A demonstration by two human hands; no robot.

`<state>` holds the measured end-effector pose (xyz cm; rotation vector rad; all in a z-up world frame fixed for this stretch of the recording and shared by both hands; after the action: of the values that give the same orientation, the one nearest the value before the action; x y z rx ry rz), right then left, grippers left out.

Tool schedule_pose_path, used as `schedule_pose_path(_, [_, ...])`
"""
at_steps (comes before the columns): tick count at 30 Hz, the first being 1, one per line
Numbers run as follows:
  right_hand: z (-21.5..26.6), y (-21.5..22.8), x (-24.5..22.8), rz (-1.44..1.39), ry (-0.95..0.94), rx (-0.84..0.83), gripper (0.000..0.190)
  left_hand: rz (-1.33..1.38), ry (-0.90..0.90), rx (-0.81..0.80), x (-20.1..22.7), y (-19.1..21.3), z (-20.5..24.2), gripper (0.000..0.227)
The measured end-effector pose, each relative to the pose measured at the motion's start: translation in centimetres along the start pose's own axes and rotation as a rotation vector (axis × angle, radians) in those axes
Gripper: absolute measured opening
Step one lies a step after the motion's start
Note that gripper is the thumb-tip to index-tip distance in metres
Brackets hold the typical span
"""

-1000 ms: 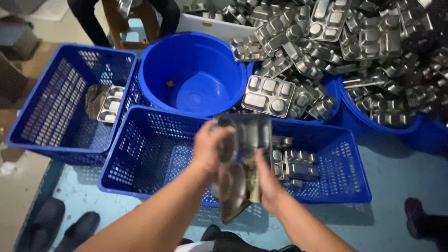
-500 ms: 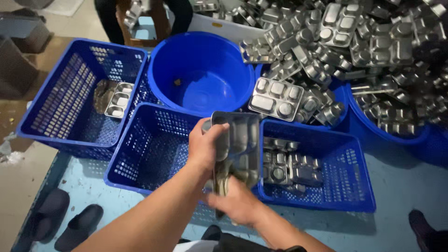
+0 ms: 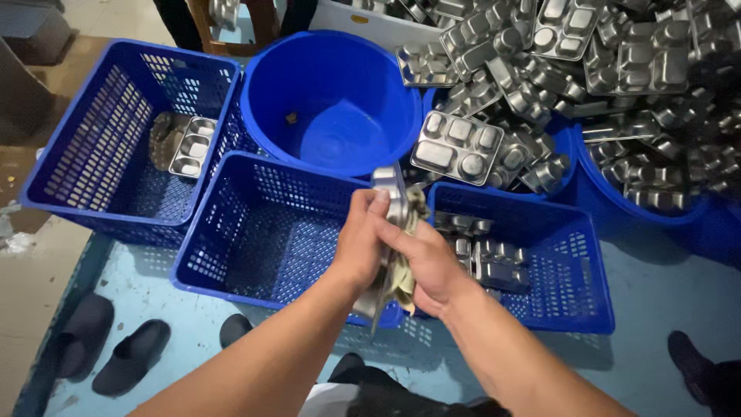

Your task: The person wipes stainless steel compartmentalized trays with a cloth, picking them from a large pile and placing them into a blue basket. The person handles the trays one at a time, wiping the surfaces and compartments before stacking them.

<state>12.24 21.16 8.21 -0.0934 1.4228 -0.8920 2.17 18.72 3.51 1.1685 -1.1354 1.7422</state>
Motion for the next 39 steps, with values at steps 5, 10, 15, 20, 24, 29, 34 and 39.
schedule_pose_path(5, [-0.1,1.8,2.6,-0.181,0.099,0.329,0.037,0.362,0.136,-0.158,-1.7,-0.5,-0.9,0.056])
schedule_pose_path(10, [0.8,4.1,0.6,-0.358,0.198,0.279,0.05,-0.328,0.496,0.359,0.5,6.5,3.4,0.069])
schedule_pose_path(15, [2.0,5.4,0.8,-0.344,0.241,0.199,0.06,1.109,0.342,-0.125,-1.5,4.4,5.1,0.073])
schedule_pose_path(20, [5.1,8.7,7.5,-0.244,-0.279,0.543,0.061,0.783,0.282,0.075,-0.3,7.4,2.5,0.062])
schedule_pose_path(24, [7.2,11.0,8.0,-0.053,-0.204,0.831,0.04,0.645,0.365,0.225,1.1,6.8,2.7,0.066])
schedule_pose_path(29, [7.2,8.5,6.0,0.369,-0.024,0.894,0.036,0.713,0.274,0.207,2.6,5.2,2.8,0.064])
schedule_pose_path(34, [7.5,8.2,2.4,0.202,0.192,0.841,0.039,0.553,0.225,0.204,2.9,7.1,1.6,0.058])
schedule_pose_path(39, [4.5,0.7,0.7,1.96,0.337,-0.272,0.06,0.688,0.004,-0.236,0.9,5.3,0.3,0.038])
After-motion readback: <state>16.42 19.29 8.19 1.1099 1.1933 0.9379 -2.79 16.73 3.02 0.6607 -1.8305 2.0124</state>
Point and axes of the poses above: each hand's wrist, its own z-axis away from the middle knuckle, its own y-axis out of the back of the hand, x = y × z, the point moved 5 cm from there along -z, towards the middle knuckle, and after that the axes turned 14 degrees about -x, right-handed, at the moved point
